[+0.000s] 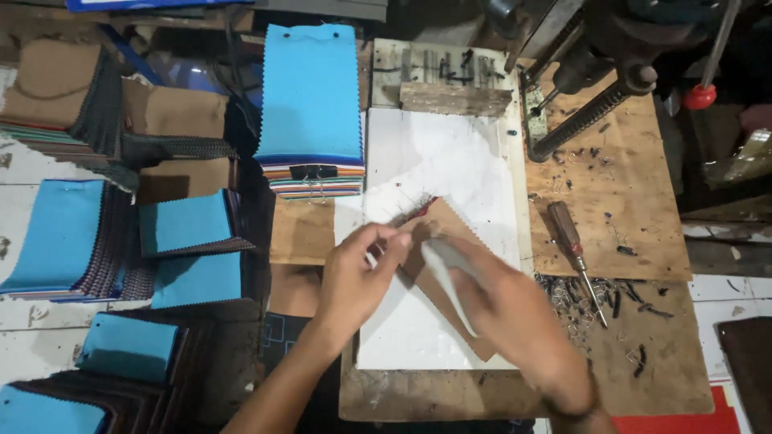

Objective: The person is assembling notebooks by drilling holes in stacks of covers and pages using a drill press, then aligning and stacking the components.

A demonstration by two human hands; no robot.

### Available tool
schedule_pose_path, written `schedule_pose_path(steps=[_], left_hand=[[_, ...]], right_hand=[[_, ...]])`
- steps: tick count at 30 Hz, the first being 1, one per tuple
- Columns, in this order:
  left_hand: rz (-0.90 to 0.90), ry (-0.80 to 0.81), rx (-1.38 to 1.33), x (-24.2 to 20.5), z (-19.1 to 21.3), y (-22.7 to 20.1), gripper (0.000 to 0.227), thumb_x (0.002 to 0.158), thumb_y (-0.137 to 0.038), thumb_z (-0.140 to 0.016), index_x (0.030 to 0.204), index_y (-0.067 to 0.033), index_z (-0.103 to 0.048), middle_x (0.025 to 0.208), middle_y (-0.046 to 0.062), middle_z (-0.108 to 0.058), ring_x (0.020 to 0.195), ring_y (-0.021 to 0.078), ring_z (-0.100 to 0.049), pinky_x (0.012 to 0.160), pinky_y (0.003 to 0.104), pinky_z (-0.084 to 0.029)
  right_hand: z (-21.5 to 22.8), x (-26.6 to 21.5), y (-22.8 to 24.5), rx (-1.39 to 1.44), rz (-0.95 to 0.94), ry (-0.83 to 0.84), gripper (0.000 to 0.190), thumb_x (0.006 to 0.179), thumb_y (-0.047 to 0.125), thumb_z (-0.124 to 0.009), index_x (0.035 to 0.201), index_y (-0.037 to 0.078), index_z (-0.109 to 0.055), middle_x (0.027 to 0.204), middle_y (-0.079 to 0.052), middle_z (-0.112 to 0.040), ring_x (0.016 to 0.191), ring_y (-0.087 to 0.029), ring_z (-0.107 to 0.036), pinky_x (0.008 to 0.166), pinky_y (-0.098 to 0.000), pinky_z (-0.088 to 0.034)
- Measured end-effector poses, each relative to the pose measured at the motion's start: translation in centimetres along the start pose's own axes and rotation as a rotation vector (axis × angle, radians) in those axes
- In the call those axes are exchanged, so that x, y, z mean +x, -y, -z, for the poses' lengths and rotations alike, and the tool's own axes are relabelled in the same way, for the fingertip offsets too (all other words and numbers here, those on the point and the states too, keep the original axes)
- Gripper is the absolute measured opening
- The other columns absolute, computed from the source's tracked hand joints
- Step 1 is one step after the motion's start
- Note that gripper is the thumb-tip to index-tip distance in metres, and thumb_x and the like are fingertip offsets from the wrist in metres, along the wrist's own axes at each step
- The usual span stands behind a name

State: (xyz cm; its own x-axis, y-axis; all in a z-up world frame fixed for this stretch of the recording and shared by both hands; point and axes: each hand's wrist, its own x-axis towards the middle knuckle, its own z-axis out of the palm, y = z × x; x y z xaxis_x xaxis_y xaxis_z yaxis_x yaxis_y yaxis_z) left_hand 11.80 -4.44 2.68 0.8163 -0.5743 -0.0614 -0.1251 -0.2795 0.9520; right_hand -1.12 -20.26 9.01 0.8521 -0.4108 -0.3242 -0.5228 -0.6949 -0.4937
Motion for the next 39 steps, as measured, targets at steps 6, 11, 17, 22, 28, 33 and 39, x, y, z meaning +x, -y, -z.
schedule_pose_path(steps=[6,11,17,22,28,33,39], left_hand=[[-0.03,-0.008,0.085,0.9,-3.8,-0.6,0.021,0.092,-0.038,-0.071,0.102,-0.0208,-0.079,0.096,-0.01,-0.081,0.08,0.005,-0.071,0.076,0.022,-0.053],[-0.175,0.219,0.001,2.5,-11.3,-3.8,0.02,0.095,-0.028,-0.069,0.111,-0.0184,-0.076,0.105,-0.005,-0.081,0.087,0.0076,-0.076,0.074,0.018,-0.065],[-0.555,0.156,0.336,-0.2,-13.5,-1.5,0.037,0.108,-0.027,-0.047,0.138,-0.0102,-0.061,0.15,0.011,-0.056,0.139,0.0331,-0.049,0.117,0.053,-0.035],[-0.04,-0.206,-0.104,-6.4,-8.9,1.2,0.063,0.097,-0.032,-0.065,0.152,-0.0158,-0.039,0.17,0.014,-0.004,0.16,0.0269,-0.014,0.119,0.046,-0.044],[0.15,-0.093,-0.513,-7.5,-7.9,-0.6,0.088,0.094,-0.027,-0.064,0.161,-0.0055,-0.011,0.172,0.016,-0.017,0.158,0.0265,-0.021,0.127,0.04,-0.019],[0.079,0.006,-0.253,-4.6,-5.1,0.2,0.068,0.098,-0.031,-0.059,0.157,-0.0137,-0.031,0.17,0.016,-0.022,0.159,0.0279,-0.017,0.126,0.043,-0.021],[0.212,0.163,0.003,-9.2,-2.9,-1.1,0.074,0.097,-0.052,-0.044,0.161,-0.0188,-0.026,0.175,0.005,0.001,0.161,0.0244,-0.002,0.125,0.053,-0.008]], right_hand=[[5.9,-3.7,-3.8,0.073,-0.491,-0.089,0.063,0.091,0.049,-0.042,0.154,0.04,-0.048,0.124,-0.012,-0.07,0.086,-0.031,-0.056,0.072,-0.0475,-0.052],[4.2,-4.7,-11.1,-0.206,-0.493,-0.102,0.053,0.096,0.043,-0.046,0.149,0.036,-0.049,0.127,-0.017,-0.07,0.113,-0.048,-0.065,0.088,-0.0586,-0.052],[-0.2,-5.3,-17.3,-0.469,-0.194,-0.432,0.052,0.096,0.026,-0.054,0.146,0.013,-0.06,0.127,-0.023,-0.065,0.117,-0.045,-0.054,0.094,-0.057,-0.049],[-1.9,-3.6,-14.0,0.024,0.273,-0.462,0.032,0.1,0.012,-0.06,0.131,0.007,-0.068,0.112,-0.013,-0.071,0.1,-0.029,-0.07,0.09,-0.0407,-0.054],[-2.5,-2.5,-12.8,0.119,0.146,-0.281,0.04,0.094,0.018,-0.067,0.133,0.013,-0.067,0.123,-0.011,-0.074,0.105,-0.023,-0.073,0.09,-0.0377,-0.058],[-5.5,-3.3,-10.8,0.074,0.2,-0.23,0.041,0.092,0.022,-0.073,0.132,0.016,-0.065,0.098,-0.003,-0.082,0.043,-0.006,-0.064,0.039,-0.0189,-0.057],[-5.5,-5.1,-9.3,0.139,0.191,-0.22,0.025,0.099,0.02,-0.062,0.119,0.008,-0.068,0.089,-0.003,-0.079,0.045,-0.006,-0.06,0.034,-0.0176,-0.05]])
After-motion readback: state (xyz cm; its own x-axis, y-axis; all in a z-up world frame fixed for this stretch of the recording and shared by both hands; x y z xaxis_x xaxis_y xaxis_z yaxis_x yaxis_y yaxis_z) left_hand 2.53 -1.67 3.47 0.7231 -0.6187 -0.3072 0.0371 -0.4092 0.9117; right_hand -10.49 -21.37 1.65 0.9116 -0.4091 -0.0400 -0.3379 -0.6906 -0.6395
